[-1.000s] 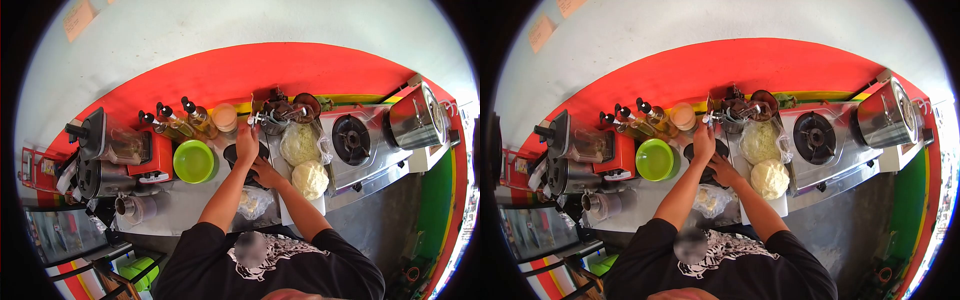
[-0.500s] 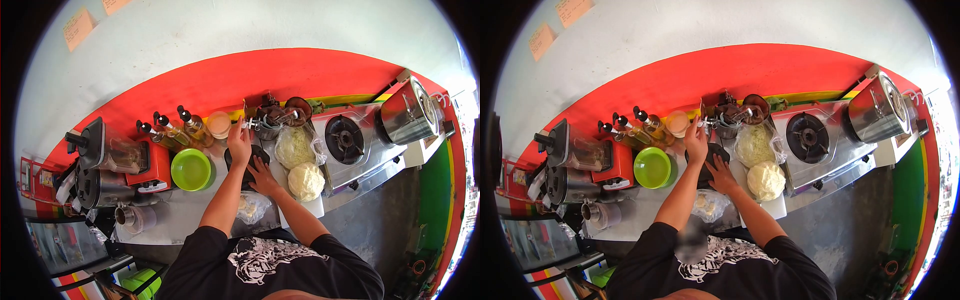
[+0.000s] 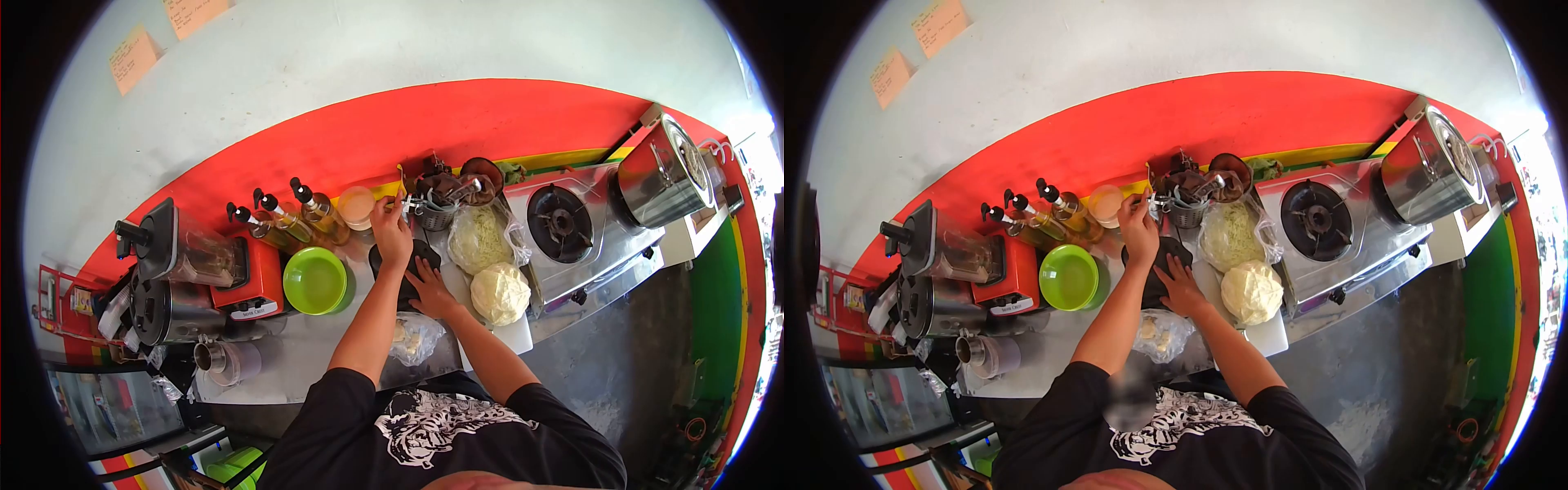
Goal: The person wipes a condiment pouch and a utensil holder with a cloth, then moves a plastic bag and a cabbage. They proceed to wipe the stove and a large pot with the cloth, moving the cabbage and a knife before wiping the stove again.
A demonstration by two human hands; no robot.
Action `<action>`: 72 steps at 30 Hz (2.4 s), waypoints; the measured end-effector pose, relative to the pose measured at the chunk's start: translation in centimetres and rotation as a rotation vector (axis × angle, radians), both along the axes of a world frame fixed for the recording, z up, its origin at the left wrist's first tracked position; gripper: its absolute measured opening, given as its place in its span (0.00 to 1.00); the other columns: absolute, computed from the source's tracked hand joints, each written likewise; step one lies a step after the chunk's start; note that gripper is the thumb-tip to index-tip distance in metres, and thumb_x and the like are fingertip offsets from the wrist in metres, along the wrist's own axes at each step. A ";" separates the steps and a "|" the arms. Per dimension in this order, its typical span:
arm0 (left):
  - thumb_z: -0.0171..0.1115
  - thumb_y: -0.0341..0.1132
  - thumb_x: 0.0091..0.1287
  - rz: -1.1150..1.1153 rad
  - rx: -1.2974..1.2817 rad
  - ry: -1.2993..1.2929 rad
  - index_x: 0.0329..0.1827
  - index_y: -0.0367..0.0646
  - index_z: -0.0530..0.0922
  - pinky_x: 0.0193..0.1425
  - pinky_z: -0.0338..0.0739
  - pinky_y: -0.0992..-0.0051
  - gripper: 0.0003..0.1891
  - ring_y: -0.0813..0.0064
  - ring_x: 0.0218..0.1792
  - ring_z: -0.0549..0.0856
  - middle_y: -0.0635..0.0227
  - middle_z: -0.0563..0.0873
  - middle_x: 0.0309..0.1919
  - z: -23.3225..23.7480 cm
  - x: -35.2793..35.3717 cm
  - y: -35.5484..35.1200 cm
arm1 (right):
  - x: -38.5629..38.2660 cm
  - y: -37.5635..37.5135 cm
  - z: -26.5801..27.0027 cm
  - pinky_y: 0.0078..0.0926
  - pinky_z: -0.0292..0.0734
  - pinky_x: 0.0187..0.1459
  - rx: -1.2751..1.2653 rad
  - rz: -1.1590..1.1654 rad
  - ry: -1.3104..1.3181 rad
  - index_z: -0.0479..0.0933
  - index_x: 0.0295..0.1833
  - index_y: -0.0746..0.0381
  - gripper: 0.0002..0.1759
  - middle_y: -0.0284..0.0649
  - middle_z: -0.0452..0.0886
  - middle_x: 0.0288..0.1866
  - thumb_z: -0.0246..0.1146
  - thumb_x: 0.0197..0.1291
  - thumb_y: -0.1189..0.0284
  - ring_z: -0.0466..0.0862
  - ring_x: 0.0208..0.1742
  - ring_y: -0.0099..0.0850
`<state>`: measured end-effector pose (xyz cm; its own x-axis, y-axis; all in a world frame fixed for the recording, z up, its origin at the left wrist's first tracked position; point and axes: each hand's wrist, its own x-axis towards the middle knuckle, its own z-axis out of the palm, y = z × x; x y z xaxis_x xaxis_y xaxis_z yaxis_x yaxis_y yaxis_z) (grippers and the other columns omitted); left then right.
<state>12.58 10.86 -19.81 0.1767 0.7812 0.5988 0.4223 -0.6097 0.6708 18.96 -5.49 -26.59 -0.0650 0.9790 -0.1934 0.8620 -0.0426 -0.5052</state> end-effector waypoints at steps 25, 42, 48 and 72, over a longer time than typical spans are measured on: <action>0.70 0.31 0.69 -0.268 -0.550 0.304 0.80 0.40 0.69 0.68 0.76 0.59 0.35 0.50 0.59 0.82 0.49 0.82 0.59 -4.6 -16.2 -14.1 | -2.8 4.0 -0.7 0.59 0.38 0.86 0.080 -0.291 -0.239 0.42 0.88 0.70 0.64 0.66 0.40 0.90 0.58 0.69 0.33 0.38 0.91 0.59; 0.61 0.25 0.73 0.424 -0.755 -0.034 0.64 0.33 0.81 0.64 0.80 0.63 0.18 0.56 0.57 0.89 0.49 0.89 0.57 -7.4 -39.8 -22.0 | -10.3 4.1 -1.7 0.60 0.41 0.86 0.293 -0.193 -0.412 0.56 0.88 0.58 0.50 0.60 0.48 0.90 0.53 0.73 0.36 0.47 0.90 0.56; 0.61 0.32 0.78 0.447 -0.809 -0.228 0.67 0.34 0.80 0.62 0.78 0.67 0.18 0.66 0.55 0.87 0.57 0.89 0.58 -6.7 -43.9 -22.9 | -10.1 -4.5 -0.6 0.57 0.44 0.86 0.247 -0.003 -0.366 0.56 0.88 0.56 0.46 0.56 0.49 0.91 0.56 0.75 0.41 0.50 0.90 0.54; 0.87 0.47 0.55 0.268 -0.605 0.057 0.83 0.45 0.57 0.77 0.67 0.50 0.57 0.41 0.77 0.68 0.40 0.68 0.76 -5.5 -47.7 -20.4 | -23.7 -15.9 5.6 0.36 0.73 0.34 0.568 -0.848 0.418 0.82 0.47 0.68 0.11 0.48 0.79 0.26 0.63 0.76 0.69 0.74 0.27 0.35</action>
<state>-35.13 -9.55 -25.33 -0.0520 0.9980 0.0363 0.5516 -0.0016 0.8341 -4.69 -21.40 -20.99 0.7144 0.6763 0.1795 0.4193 -0.2084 -0.8836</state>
